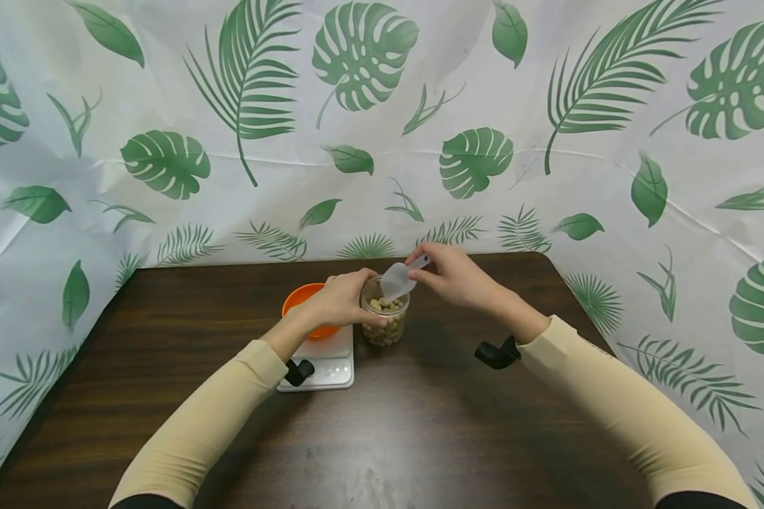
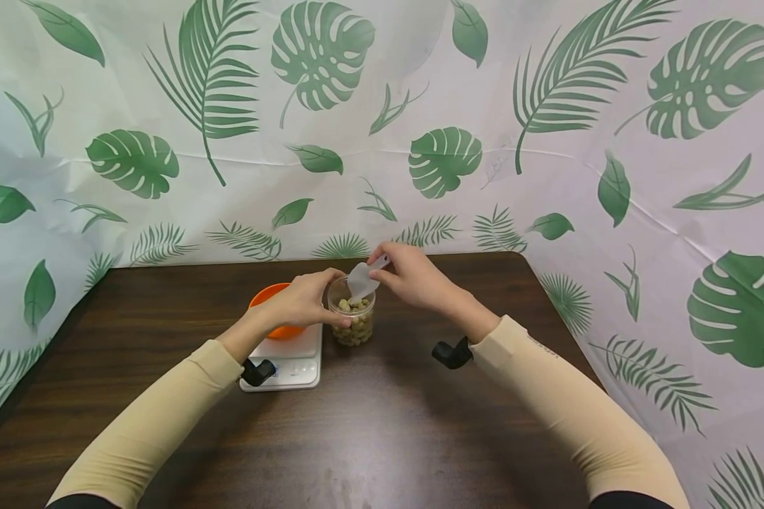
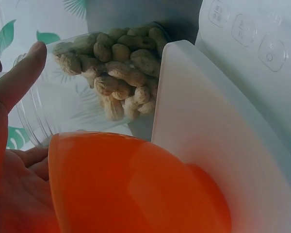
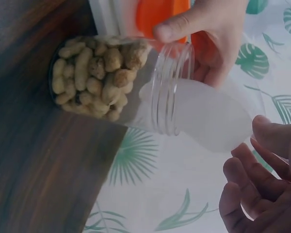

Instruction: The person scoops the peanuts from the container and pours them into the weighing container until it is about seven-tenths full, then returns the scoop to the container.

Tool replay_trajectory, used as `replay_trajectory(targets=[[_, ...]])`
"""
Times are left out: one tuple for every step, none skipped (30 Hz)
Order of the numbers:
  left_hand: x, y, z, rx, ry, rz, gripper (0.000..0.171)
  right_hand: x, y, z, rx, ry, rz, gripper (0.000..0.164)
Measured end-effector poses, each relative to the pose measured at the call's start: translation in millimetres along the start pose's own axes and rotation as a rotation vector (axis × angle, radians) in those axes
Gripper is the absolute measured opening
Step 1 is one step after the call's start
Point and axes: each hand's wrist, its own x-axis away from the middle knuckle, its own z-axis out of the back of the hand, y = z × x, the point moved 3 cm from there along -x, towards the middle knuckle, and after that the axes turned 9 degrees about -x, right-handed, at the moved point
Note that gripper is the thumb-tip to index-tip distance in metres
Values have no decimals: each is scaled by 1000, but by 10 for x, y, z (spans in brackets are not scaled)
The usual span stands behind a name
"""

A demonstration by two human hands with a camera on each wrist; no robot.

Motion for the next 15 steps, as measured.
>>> replay_trajectory(targets=[[-2,1,0,-1,0,0,90,-2,-12,-6,9,1,21,16],[-4,3,-1,-2,-2,-1,89,-4,-17,-14,23,2,39,16],[-6,4,-2,-2,-3,-1,89,-6,-24,-21,36,2,53,16],[-7,6,-2,-3,-5,-1,89,-7,-28,-30,51,0,63,16],[-9,6,-5,-3,-7,-1,89,-9,-29,-40,67,-2,68,16],[-11,8,-6,-3,-9,0,89,-10,-34,-50,84,-7,69,16],[-13,8,-8,-2,-10,0,89,-14,-33,-63,105,-15,69,16],[-14,8,-10,0,-12,0,89,-16,-36,-76,127,-23,68,16],[-15,9,-10,2,-13,0,89,-20,-42,-93,148,-33,66,16],[-16,9,-11,6,-13,0,89,-22,-50,-109,171,-44,65,16],[-17,11,-11,8,-14,-1,89,-26,-55,-128,197,-55,63,16],[-18,11,-11,10,-13,-2,89,-28,-62,-149,224,-68,66,16],[-19,11,-11,12,-13,-4,89,-30,-65,-172,251,-81,70,16],[-20,11,-12,14,-14,-6,89,-32,-70,-194,278,-94,74,16],[-21,12,-10,17,-13,-7,89,-34,-73,-218,302,-109,84,15]])
